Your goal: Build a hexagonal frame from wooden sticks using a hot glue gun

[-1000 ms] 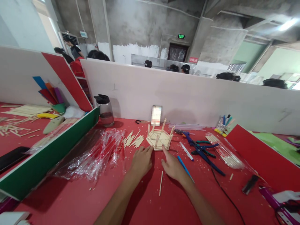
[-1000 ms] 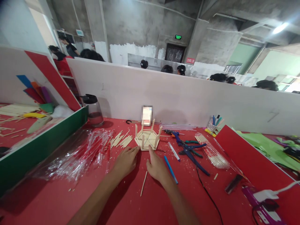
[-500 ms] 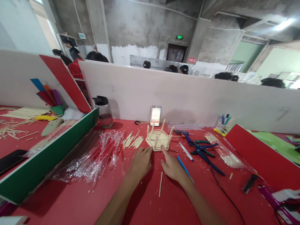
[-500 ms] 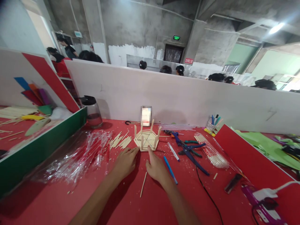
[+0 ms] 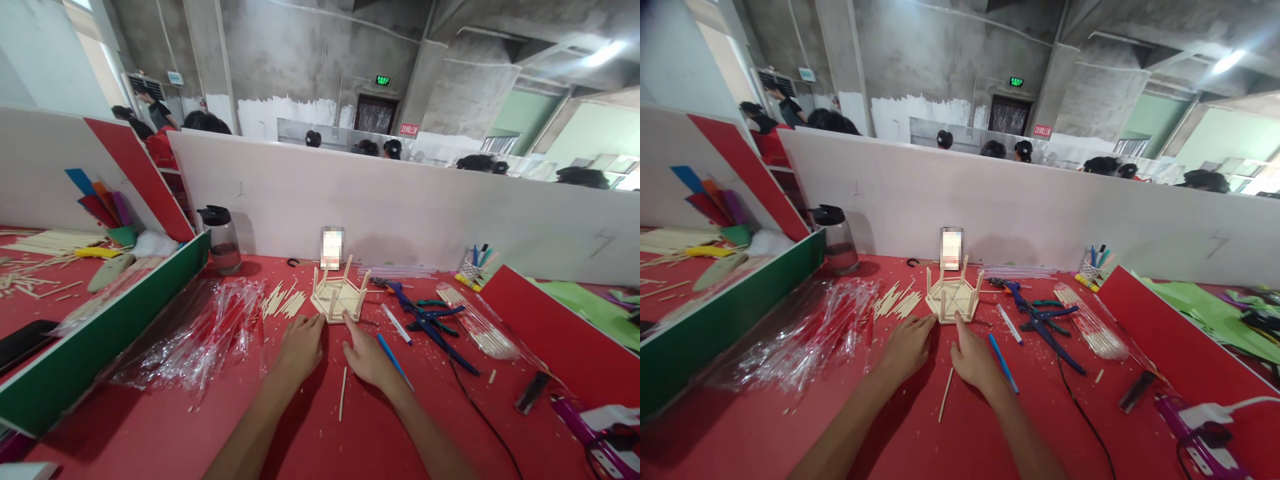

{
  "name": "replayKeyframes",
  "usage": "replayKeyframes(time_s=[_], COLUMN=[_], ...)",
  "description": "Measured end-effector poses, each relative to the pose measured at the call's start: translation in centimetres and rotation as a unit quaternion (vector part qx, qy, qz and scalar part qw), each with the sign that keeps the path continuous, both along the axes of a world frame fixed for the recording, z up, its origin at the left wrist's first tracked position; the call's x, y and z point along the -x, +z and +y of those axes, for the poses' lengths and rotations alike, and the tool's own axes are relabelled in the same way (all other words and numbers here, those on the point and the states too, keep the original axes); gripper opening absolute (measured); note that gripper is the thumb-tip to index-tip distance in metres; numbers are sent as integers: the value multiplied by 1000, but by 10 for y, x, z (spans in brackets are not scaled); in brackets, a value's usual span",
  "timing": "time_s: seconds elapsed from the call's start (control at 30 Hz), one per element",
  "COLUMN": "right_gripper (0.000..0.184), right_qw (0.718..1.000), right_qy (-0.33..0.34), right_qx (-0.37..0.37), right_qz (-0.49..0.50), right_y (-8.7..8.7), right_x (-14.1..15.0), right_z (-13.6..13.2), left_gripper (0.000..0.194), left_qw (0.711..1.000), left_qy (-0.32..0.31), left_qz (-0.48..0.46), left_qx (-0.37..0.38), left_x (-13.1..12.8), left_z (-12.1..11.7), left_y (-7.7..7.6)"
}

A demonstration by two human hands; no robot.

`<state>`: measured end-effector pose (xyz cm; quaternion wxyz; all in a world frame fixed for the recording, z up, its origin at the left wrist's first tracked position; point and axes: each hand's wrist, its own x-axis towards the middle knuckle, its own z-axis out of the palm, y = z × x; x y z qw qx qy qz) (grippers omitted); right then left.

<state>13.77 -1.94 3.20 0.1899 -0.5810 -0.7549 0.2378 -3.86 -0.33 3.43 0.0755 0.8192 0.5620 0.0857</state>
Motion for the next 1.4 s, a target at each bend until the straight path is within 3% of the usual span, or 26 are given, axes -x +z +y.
replayKeyframes(time_s=[0.73, 0.97, 1.2, 1.4], right_gripper=[74, 70, 68, 70], right_qw=[1000, 994, 996, 995], right_qy=[-4, -6, -1, -25], right_qx=[-4, 50, 46, 62], right_qz=[25, 102, 76, 75], right_y=[-4, 0, 0, -4], right_x=[-6, -18, -14, -17], right_z=[1, -4, 1, 5], left_gripper=[58, 59, 57, 45], left_qw=[1000, 999, 997, 992], left_qy=[1, -22, -50, -112], left_qz=[-9, -33, -65, -60], left_qx=[-4, 1, 10, 0], left_x=[-1, -4, -5, -12], left_z=[-3, -4, -7, -12], left_y=[1, 4, 9, 8])
